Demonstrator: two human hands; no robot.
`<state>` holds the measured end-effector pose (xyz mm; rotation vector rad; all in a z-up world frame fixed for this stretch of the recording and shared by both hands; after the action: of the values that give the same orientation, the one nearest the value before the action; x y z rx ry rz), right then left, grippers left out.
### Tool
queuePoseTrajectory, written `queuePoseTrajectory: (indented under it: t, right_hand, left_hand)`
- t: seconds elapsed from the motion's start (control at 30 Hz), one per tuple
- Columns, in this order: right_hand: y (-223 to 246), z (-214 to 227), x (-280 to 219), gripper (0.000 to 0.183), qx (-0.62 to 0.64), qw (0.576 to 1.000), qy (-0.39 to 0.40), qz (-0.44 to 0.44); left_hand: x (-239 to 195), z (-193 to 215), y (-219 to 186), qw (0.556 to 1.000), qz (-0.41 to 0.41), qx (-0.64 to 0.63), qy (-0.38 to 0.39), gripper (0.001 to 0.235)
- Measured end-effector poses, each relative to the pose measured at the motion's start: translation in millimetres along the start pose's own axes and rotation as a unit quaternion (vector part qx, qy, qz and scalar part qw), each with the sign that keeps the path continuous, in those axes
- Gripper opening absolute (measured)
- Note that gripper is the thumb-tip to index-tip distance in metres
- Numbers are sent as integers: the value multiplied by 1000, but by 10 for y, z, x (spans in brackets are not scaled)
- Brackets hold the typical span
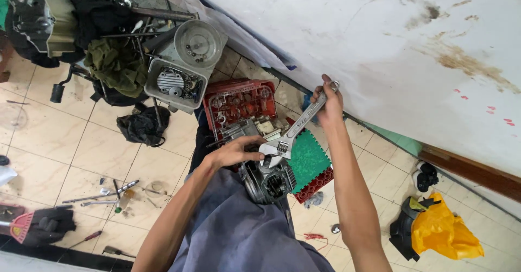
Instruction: The person kneels on the workshop floor working on a motorcycle engine cylinder assembly. They use an adjustable wrench to loosen and tighten fasteners on the engine, then use a long metal rod to work inside the engine cylinder while steadying the engine with the other hand.
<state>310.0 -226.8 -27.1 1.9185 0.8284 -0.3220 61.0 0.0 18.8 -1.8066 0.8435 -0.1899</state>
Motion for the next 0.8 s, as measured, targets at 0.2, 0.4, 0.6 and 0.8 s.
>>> queuePoseTrajectory:
  t: [0.2,0.4,0.6,0.8]
  right_hand:
    - [-158,-105,133,39,-22,999,16,-30]
    - [-371,340,269,35,54,998,-13,-23]
    - [-340,288,334,35,-9,999,-43,-24]
    - [-323,123,333,35,-19,998,-39,-39]
  left_hand:
    - [-13,-9,-15,995,8,-103,14,52]
    - [34,-18,81,994,16,-103,-11,58]
    - [75,42,98,992,71,-106,2,64]
    - [94,62,154,994,61,-91,2,62]
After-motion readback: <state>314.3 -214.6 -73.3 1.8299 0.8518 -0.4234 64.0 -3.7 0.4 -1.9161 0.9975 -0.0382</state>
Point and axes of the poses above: each hand's wrist, its own x-axis towards the middle knuckle, its own z-axis out of the back of the hand, y = z × x, the point moved 4 cm from there along x, towards the middle knuckle, and after that the axes turned 15 degrees about y, right-handed, at the moved point
